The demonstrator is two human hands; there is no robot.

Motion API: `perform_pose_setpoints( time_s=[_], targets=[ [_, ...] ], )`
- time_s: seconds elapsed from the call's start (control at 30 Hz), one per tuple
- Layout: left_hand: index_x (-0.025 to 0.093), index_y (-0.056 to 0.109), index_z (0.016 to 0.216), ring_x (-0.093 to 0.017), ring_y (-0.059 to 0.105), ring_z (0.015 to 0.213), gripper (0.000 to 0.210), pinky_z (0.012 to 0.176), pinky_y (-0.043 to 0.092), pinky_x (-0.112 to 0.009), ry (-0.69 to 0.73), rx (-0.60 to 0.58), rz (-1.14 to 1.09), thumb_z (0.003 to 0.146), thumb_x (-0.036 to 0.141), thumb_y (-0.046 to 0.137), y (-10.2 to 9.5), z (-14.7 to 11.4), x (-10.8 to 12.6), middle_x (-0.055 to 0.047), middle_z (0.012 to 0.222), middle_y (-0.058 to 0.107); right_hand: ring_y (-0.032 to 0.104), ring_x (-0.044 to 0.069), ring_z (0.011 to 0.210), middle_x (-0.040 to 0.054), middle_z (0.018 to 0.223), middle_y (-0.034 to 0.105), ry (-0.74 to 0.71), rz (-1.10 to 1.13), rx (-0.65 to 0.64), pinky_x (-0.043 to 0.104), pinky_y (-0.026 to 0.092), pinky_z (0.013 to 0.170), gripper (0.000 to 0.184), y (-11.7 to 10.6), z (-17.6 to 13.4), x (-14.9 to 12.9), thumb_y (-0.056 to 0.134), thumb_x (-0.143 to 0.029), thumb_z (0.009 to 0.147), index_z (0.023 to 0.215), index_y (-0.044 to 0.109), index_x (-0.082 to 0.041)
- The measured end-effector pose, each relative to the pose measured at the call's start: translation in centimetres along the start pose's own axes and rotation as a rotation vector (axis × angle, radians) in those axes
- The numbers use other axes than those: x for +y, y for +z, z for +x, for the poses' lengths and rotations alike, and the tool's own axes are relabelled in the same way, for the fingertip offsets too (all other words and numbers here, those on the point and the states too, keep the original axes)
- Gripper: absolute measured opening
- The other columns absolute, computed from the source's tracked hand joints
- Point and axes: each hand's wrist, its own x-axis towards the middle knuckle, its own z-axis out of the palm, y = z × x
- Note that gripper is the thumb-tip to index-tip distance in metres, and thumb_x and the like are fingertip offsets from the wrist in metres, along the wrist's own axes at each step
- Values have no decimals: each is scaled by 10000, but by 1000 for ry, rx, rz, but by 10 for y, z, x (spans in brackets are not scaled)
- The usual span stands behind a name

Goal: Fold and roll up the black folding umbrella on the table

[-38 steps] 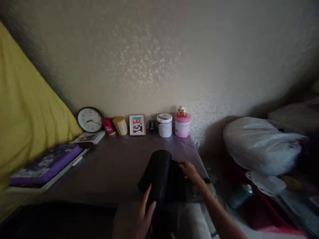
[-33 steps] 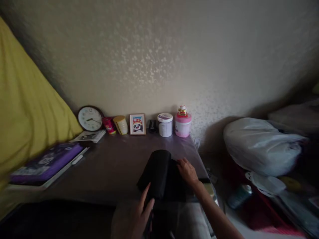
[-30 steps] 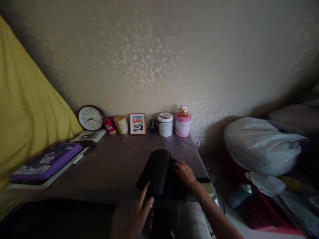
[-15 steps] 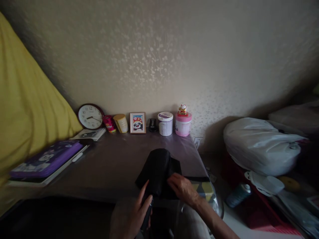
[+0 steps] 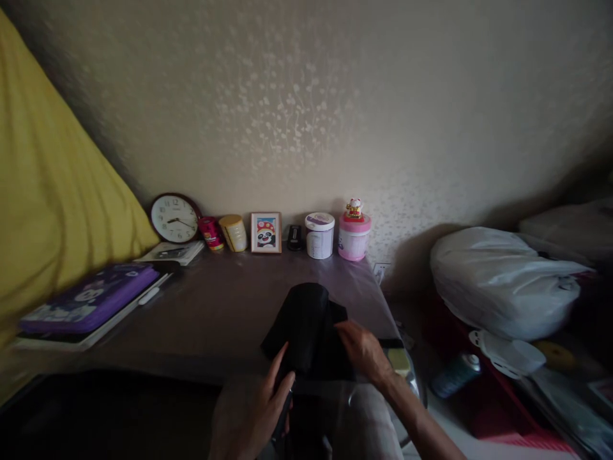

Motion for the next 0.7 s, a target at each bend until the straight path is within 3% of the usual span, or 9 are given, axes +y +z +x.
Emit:
perform_pose_setpoints(
  time_s=[0.1, 0.23, 0.33, 0.43, 0.6, 0.7],
  targets=[
    [276, 188, 1434, -115, 557, 500, 562, 479, 412, -189, -45, -64, -90, 901, 422, 290, -1, -1, 2, 59, 569, 544, 630, 212, 941, 106, 1008, 675, 309, -190, 27, 293, 444, 831, 273, -6, 19, 18, 402, -207, 893, 1059, 613, -163],
    [248, 166, 1438, -109, 523, 478, 582, 493, 411, -192, -11, -66, -158, 896, 419, 289, 2, 0, -2, 71, 548, 505, 659, 211, 875, 105, 907, 705, 475, -82, -49, 256, 460, 743, 243, 0, 35, 31, 459, -245, 869, 975, 656, -151],
    [249, 202, 1430, -116, 548, 532, 575, 563, 440, -207, 14, -29, -172, 890, 419, 302, 5, 1, -6, 62, 579, 528, 671, 185, 711, 90, 819, 708, 529, 70, -41, 231, 462, 593, 274, 7, 41, 36, 448, -288, 870, 904, 674, -136],
    [254, 228, 1429, -136, 575, 567, 574, 605, 452, -228, 15, -12, -126, 891, 442, 298, 4, -1, -2, 35, 612, 590, 654, 175, 622, 80, 757, 701, 543, 87, -15, 225, 435, 505, 307, 14, 46, 39, 448, -339, 869, 825, 677, -138],
    [232, 313, 1407, -181, 639, 752, 538, 751, 465, -275, 63, 35, 31, 896, 400, 324, -8, -8, 10, -34, 777, 694, 654, 197, 659, 82, 679, 682, 519, 54, 40, 241, 423, 540, 308, 28, 53, 46, 474, -345, 857, 700, 661, -157],
    [253, 380, 1375, -192, 612, 983, 504, 855, 437, -267, 103, 74, 104, 886, 378, 376, -12, -9, 11, -48, 1044, 686, 660, 206, 739, 94, 722, 690, 504, 35, 84, 246, 421, 598, 288, 33, 54, 50, 476, -326, 852, 687, 653, -169]
  ],
)
